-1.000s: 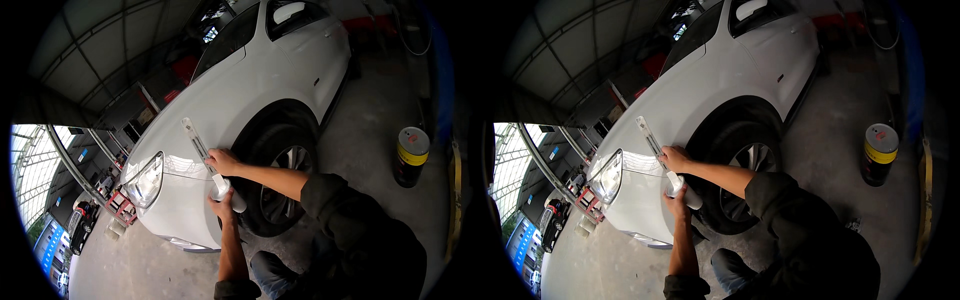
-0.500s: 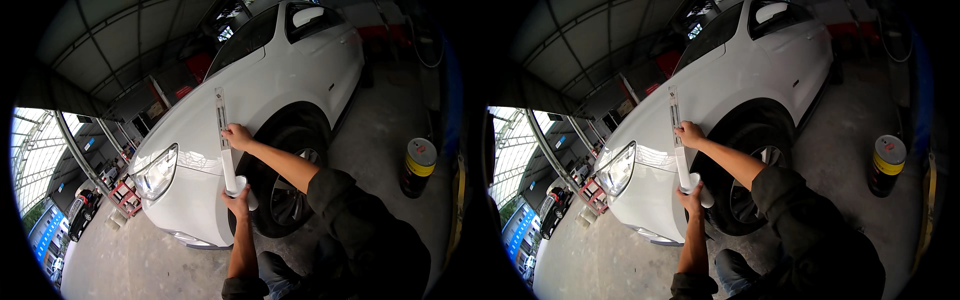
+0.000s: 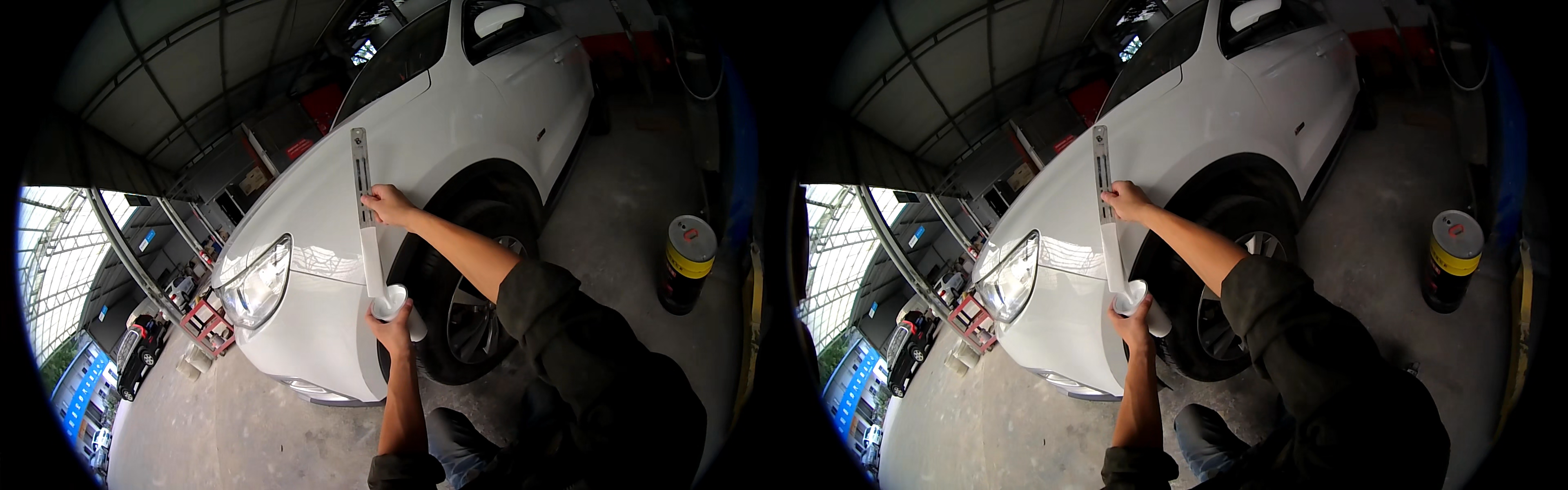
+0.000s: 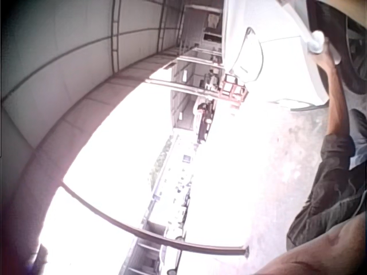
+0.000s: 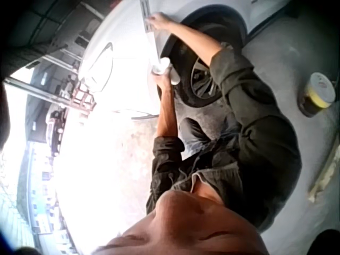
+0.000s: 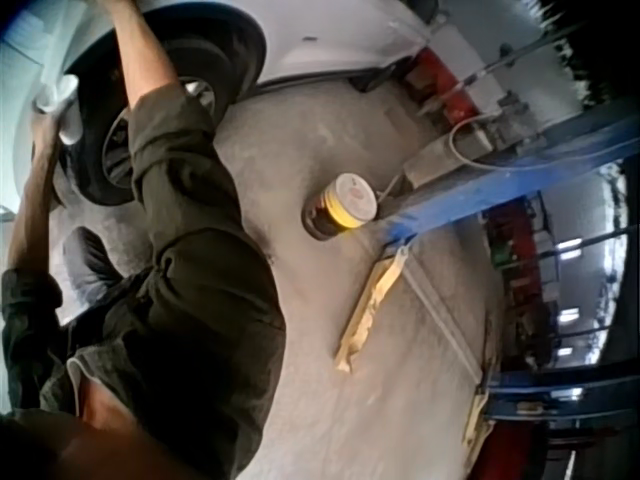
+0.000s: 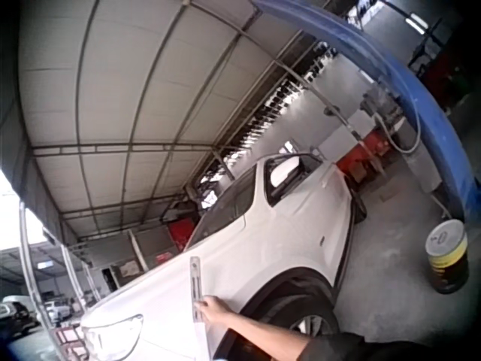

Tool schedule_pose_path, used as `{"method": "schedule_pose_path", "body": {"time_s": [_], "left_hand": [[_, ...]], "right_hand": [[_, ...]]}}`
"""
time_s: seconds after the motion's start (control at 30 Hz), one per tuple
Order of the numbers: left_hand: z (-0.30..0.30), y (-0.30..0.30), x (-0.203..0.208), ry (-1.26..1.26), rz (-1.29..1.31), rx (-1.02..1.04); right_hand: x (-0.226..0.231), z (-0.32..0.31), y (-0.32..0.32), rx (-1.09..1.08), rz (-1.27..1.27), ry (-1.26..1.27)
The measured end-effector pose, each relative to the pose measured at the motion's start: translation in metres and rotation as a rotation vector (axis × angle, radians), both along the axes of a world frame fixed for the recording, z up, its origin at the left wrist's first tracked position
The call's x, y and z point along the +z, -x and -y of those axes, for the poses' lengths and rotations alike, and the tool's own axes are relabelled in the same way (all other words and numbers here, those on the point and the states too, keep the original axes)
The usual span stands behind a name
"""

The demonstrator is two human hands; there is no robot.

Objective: The person repeatedly dips a metal ruler into a small cup of white paint and applies the paint to the front fender of a white car. The person uses the ruler as a brush to spread the paint in vertical strokes along the car's body panel.

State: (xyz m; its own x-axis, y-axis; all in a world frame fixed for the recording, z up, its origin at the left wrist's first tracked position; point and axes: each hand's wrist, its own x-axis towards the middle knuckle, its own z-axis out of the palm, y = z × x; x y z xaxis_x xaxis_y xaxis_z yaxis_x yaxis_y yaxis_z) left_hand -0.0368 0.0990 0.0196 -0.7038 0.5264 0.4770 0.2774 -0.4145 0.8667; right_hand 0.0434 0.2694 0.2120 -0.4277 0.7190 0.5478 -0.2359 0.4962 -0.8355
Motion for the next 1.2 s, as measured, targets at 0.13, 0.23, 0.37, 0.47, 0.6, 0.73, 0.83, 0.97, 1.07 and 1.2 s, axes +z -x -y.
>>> {"method": "schedule_pose_path", "body": {"time_s": [0.13,0.23,0.37,0.47,0.6,0.73,0.83,0.97,1.07,1.2], "left_hand": [[0.003,-0.008,0.005,0.002,0.021,-0.011],[0.006,-0.009,0.005,0.012,0.030,0.000],[0.010,-0.017,0.014,0.012,0.025,0.000],[0.007,-0.010,0.008,0.010,0.001,0.012],[0.006,-0.007,0.006,0.020,0.030,-0.022],[0.008,-0.008,0.010,0.025,0.006,-0.012],[0.004,-0.008,0.009,-0.017,0.002,0.001],[0.007,-0.009,0.006,0.016,0.031,-0.002],[0.008,-0.017,0.011,0.001,0.050,-0.022],[0.008,-0.009,0.007,0.000,-0.014,0.000]], "right_hand": [[-0.001,-0.004,0.000,0.002,0.003,0.001],[-0.003,-0.003,0.003,-0.003,0.017,0.008],[0.000,-0.007,0.003,0.002,0.020,0.003],[0.001,-0.004,0.006,0.008,0.008,0.004],[0.000,-0.004,0.004,0.016,-0.003,-0.013],[-0.020,0.009,-0.002,0.075,0.022,-0.142],[-0.053,0.041,-0.010,0.099,0.146,-0.303],[-0.082,0.073,-0.019,0.168,0.316,-0.338],[-0.058,0.063,-0.023,0.092,0.253,-0.373],[-0.041,0.069,-0.023,-0.040,0.171,-0.407]]}}
